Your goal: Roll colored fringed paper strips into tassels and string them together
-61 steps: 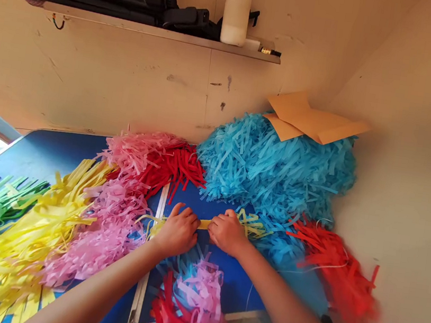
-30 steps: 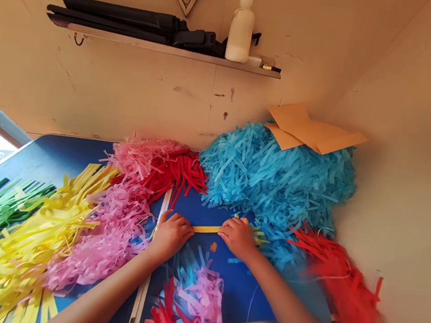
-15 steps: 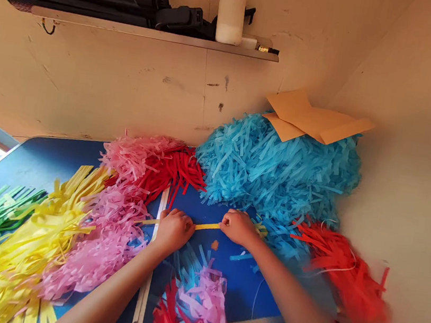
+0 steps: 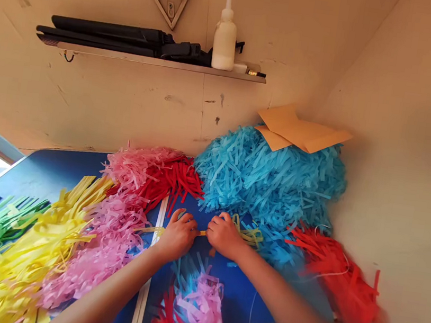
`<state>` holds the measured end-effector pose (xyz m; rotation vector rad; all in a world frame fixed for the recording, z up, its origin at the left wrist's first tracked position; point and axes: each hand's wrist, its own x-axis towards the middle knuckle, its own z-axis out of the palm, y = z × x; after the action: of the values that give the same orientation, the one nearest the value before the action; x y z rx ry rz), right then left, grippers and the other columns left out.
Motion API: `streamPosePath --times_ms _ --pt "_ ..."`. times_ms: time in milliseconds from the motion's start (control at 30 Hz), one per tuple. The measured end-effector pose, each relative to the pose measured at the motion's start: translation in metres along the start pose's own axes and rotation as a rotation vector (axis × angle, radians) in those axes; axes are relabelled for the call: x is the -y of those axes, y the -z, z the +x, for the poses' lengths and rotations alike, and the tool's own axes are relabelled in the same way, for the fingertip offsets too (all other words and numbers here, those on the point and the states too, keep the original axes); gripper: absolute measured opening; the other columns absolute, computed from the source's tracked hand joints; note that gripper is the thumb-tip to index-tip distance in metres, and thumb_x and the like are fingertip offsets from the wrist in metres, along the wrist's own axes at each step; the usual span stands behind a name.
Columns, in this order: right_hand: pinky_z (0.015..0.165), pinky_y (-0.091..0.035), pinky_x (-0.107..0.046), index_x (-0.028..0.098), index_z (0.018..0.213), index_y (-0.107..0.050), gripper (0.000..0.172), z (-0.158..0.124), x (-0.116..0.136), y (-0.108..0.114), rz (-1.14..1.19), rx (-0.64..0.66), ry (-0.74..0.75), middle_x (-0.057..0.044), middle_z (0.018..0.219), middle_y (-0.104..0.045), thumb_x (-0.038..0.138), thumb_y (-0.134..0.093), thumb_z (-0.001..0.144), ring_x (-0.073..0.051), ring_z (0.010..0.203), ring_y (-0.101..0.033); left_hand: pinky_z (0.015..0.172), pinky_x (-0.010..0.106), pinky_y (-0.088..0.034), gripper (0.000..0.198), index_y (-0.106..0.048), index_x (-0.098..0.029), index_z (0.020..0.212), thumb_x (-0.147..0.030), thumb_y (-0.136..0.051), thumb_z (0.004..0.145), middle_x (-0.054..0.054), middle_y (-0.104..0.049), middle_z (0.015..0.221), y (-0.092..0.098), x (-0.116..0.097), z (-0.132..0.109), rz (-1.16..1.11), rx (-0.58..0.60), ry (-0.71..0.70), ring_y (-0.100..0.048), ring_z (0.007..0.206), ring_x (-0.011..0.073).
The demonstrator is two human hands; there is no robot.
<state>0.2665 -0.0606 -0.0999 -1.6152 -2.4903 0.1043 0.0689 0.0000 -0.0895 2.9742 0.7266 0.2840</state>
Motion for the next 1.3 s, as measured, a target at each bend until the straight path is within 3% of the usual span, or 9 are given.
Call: streamPosePath --times_ms 100,267,367,467,667,833,933,1100,1300 --pt "0.090 -0.030 -0.039 0.017 0.082 -0.071 0.019 0.006 -0.003 -0.003 -0.023 -0.021 -0.010 -0.008 0.089 -0.070 0.018 -0.055 0.093 -0.022 0.095 -0.054 0.111 0.055 -0.023 0.010 -0.071 -0.022 0.087 -0.023 -0.061 0.086 0.007 -0.069 0.090 0.000 -0.005 0.004 0.027 -0.034 0.005 -0.055 0.105 0.0276" --pt "0.087 -0.031 -0.038 0.019 0.083 -0.069 0.010 0.005 -0.003 -0.003 -0.037 -0.067 -0.041 -0.003 0.087 -0.069 0.024 -0.063 0.089 -0.020 0.092 -0.055 0.106 0.054 -0.028 0.016 -0.069 -0.020 0.083 -0.019 -0.054 0.091 0.007 -0.068 0.086 -0.006 -0.008 0.005 0.056 -0.110 0.045 -0.057 0.099 0.0260" --pt "0.089 -0.031 -0.040 0.018 0.092 -0.068 0.011 0.002 0.004 -0.006 -0.046 -0.104 -0.038 -0.006 0.098 -0.069 0.028 -0.062 0.093 -0.023 0.099 -0.053 0.104 0.053 -0.029 0.020 -0.069 -0.021 0.082 -0.017 -0.053 0.094 0.005 -0.068 0.082 -0.013 -0.008 0.001 0.048 -0.139 0.058 -0.058 0.095 0.0246" --pt "0.091 -0.030 -0.041 0.018 0.089 -0.068 0.016 -0.006 0.006 -0.013 -0.038 -0.117 -0.030 -0.007 0.095 -0.069 0.019 -0.055 0.097 -0.022 0.097 -0.054 0.103 0.051 -0.030 0.019 -0.070 -0.023 0.087 -0.016 -0.054 0.094 0.003 -0.070 0.084 -0.018 -0.008 -0.007 0.020 -0.146 0.051 -0.058 0.095 0.0235" --pt "0.092 -0.028 -0.041 0.023 0.092 -0.073 0.017 -0.030 -0.014 -0.017 0.070 -0.133 -0.099 -0.003 0.097 -0.073 0.021 -0.058 0.098 -0.020 0.096 -0.056 0.100 0.049 -0.033 0.019 -0.072 -0.027 0.102 -0.017 -0.060 0.091 0.004 -0.073 0.096 -0.025 0.001 -0.027 -0.088 -0.134 0.090 -0.059 0.099 0.0251" --pt "0.083 -0.031 -0.035 0.026 0.085 -0.077 0.003 -0.035 -0.030 -0.014 0.209 -0.118 -0.246 0.000 0.093 -0.072 0.026 -0.075 0.087 -0.018 0.093 -0.058 0.082 0.036 -0.044 0.017 -0.074 -0.024 0.087 -0.024 -0.059 0.093 0.004 -0.074 0.089 -0.027 0.017 -0.028 -0.218 -0.097 0.183 -0.064 0.087 0.0207" --pt "0.079 -0.033 -0.032 0.026 0.081 -0.077 0.003 -0.032 -0.033 -0.012 0.277 -0.094 -0.328 0.001 0.091 -0.072 0.024 -0.078 0.083 -0.017 0.093 -0.060 0.075 0.031 -0.045 0.018 -0.073 -0.023 0.081 -0.027 -0.059 0.091 0.003 -0.072 0.083 -0.027 0.021 -0.024 -0.265 -0.057 0.236 -0.065 0.081 0.0183" --pt "0.079 -0.034 -0.030 0.024 0.079 -0.076 0.007 -0.025 -0.030 -0.007 0.306 -0.039 -0.423 0.000 0.090 -0.071 0.026 -0.074 0.085 -0.017 0.094 -0.060 0.079 0.036 -0.042 0.023 -0.074 -0.023 0.086 -0.038 -0.057 0.092 0.005 -0.072 0.084 -0.026 0.014 -0.018 -0.223 -0.019 0.350 -0.064 0.086 0.0224" --pt "0.075 -0.033 -0.031 0.020 0.072 -0.072 0.009 -0.010 -0.020 -0.002 0.199 0.045 -0.528 -0.003 0.086 -0.071 0.023 -0.070 0.081 -0.021 0.091 -0.060 0.082 0.042 -0.038 0.018 -0.072 -0.020 0.076 -0.028 -0.060 0.087 0.006 -0.070 0.078 -0.014 0.005 -0.002 -0.111 0.028 0.376 -0.062 0.084 0.0265"
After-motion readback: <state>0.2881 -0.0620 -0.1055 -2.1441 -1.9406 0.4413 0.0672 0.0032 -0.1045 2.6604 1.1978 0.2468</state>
